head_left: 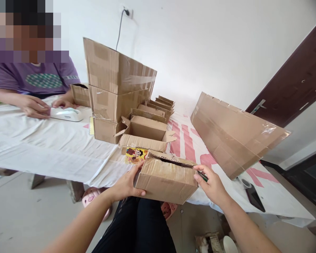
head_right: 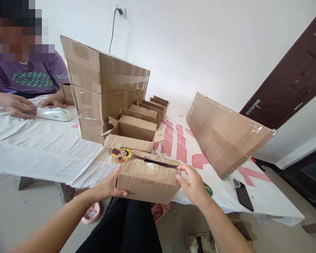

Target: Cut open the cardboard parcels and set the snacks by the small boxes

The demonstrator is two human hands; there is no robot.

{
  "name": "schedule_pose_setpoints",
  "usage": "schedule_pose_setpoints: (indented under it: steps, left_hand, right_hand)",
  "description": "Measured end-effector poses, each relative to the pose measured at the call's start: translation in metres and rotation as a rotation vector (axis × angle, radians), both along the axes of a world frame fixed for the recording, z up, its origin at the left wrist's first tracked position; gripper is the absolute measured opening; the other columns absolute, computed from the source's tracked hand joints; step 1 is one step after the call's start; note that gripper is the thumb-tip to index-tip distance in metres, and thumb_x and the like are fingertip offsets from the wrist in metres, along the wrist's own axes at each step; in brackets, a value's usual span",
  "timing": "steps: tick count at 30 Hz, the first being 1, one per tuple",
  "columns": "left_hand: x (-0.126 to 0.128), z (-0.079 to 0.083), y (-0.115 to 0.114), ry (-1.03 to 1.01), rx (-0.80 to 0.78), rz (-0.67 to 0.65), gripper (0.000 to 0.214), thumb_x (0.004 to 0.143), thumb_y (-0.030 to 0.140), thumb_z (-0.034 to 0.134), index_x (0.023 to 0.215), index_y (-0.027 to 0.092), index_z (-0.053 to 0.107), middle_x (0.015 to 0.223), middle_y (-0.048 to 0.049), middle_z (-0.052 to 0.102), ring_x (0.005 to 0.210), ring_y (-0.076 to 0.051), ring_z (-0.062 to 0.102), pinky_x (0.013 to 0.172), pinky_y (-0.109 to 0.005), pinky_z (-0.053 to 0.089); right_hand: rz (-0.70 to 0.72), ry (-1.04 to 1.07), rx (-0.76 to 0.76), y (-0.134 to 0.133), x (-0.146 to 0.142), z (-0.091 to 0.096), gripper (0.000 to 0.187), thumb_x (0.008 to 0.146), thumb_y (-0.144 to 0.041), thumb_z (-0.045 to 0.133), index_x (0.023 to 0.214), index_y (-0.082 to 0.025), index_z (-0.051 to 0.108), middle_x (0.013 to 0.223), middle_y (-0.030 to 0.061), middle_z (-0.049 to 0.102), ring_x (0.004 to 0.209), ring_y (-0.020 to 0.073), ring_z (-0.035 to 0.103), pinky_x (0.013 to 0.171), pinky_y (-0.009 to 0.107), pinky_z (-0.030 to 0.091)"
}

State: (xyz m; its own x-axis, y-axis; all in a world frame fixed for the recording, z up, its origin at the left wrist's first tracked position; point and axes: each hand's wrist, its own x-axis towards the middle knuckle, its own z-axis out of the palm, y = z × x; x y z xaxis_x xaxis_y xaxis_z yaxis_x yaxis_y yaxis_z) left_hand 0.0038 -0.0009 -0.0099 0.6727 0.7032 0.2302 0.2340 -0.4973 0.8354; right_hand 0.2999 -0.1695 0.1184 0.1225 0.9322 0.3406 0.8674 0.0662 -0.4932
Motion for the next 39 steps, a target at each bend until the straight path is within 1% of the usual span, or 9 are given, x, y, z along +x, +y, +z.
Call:
schedule_pose_setpoints:
  steps: [4,12,17,21,22,23,26,30,39]
  left_hand:
    - [0.0,-0.001,0.001,0.007,0.004,-0.004,0.118,0.056,0.053,0.08,0.151,0.02,0.018,0.147,-0.0156,0.043,0.132,-0.037,0.042,0.111,-0.05,0.031]
    - [0.0,-0.005,0.004,0.0,0.012,-0.009,0.112,0.059,0.052,0.079,0.148,0.018,0.022,0.149,-0.0164,0.04,0.133,-0.035,0.041,0.111,-0.048,0.033]
    - [-0.004,0.001,-0.01,-0.013,0.118,0.139,0.089,0.072,0.051,0.071,0.143,0.02,0.027,0.145,-0.0146,0.042,0.132,-0.034,0.042,0.109,-0.048,0.037]
    - [-0.003,0.027,-0.049,-0.129,0.431,0.51,0.047,0.085,0.04,0.058,0.126,0.023,0.044,0.122,-0.0106,0.054,0.118,-0.031,0.051,0.101,-0.046,0.043]
    - [0.0,0.036,-0.061,-0.166,0.521,0.544,0.036,0.087,0.035,0.055,0.12,0.022,0.047,0.114,-0.0099,0.057,0.112,-0.029,0.054,0.097,-0.045,0.044]
    - [0.004,0.047,-0.073,-0.199,0.604,0.515,0.028,0.088,0.029,0.053,0.116,0.022,0.05,0.107,-0.0091,0.058,0.105,-0.027,0.056,0.093,-0.043,0.046]
    - [0.024,0.08,-0.103,-0.253,0.776,0.244,0.017,0.088,0.018,0.052,0.104,0.022,0.055,0.096,-0.006,0.063,0.094,-0.022,0.058,0.085,-0.037,0.047]
    - [0.059,0.109,-0.12,-0.283,0.815,0.088,0.011,0.089,0.014,0.051,0.094,0.02,0.058,0.088,-0.0041,0.066,0.085,-0.02,0.056,0.081,-0.036,0.047]
    - [0.114,0.12,-0.119,-0.121,0.761,0.404,0.007,0.08,0.023,0.063,0.079,0.019,0.057,0.075,-0.0045,0.063,0.077,-0.025,0.057,0.07,-0.039,0.047]
  right_hand:
    - [0.008,0.013,-0.09,0.007,-0.008,0.011,0.028,0.083,-0.032,0.056,0.109,-0.024,0.061,0.113,0.0064,0.067,0.102,0.0232,0.061,0.091,0.041,0.048]
    - [0.034,0.248,-0.134,0.012,-0.022,0.033,0.02,0.075,-0.03,0.055,0.09,-0.019,0.064,0.082,0.0027,0.067,0.076,0.0177,0.062,0.071,0.032,0.05]
    - [0.065,0.323,-0.178,0.013,-0.023,0.033,0.016,0.073,-0.026,0.053,0.084,-0.019,0.063,0.075,0.0009,0.065,0.068,0.0151,0.058,0.064,0.028,0.046]
    - [0.057,0.334,-0.147,0.014,-0.021,0.027,0.01,0.073,-0.026,0.053,0.077,-0.019,0.06,0.066,-0.0023,0.058,0.06,0.0128,0.052,0.057,0.025,0.041]
    - [0.054,0.332,-0.135,0.014,-0.021,0.025,0.009,0.073,-0.026,0.054,0.076,-0.019,0.059,0.065,-0.0031,0.056,0.059,0.0123,0.05,0.056,0.025,0.04]
    - [0.053,0.329,-0.123,0.014,-0.021,0.024,0.008,0.074,-0.026,0.054,0.075,-0.019,0.058,0.064,-0.0036,0.055,0.058,0.0119,0.049,0.056,0.024,0.039]
    - [0.058,0.321,-0.087,0.012,-0.023,0.021,0.007,0.076,-0.027,0.056,0.074,-0.02,0.057,0.063,-0.0041,0.054,0.059,0.0117,0.048,0.056,0.024,0.038]
    - [0.101,0.378,-0.057,0.006,-0.024,0.022,0.014,0.08,-0.033,0.058,0.078,-0.019,0.061,0.069,-0.0019,0.06,0.063,0.0135,0.054,0.06,0.026,0.042]
    - [0.157,0.528,-0.029,-0.012,-0.022,0.017,0.024,0.081,-0.033,0.06,0.101,-0.02,0.067,0.104,0.0074,0.073,0.098,0.0231,0.067,0.088,0.039,0.051]
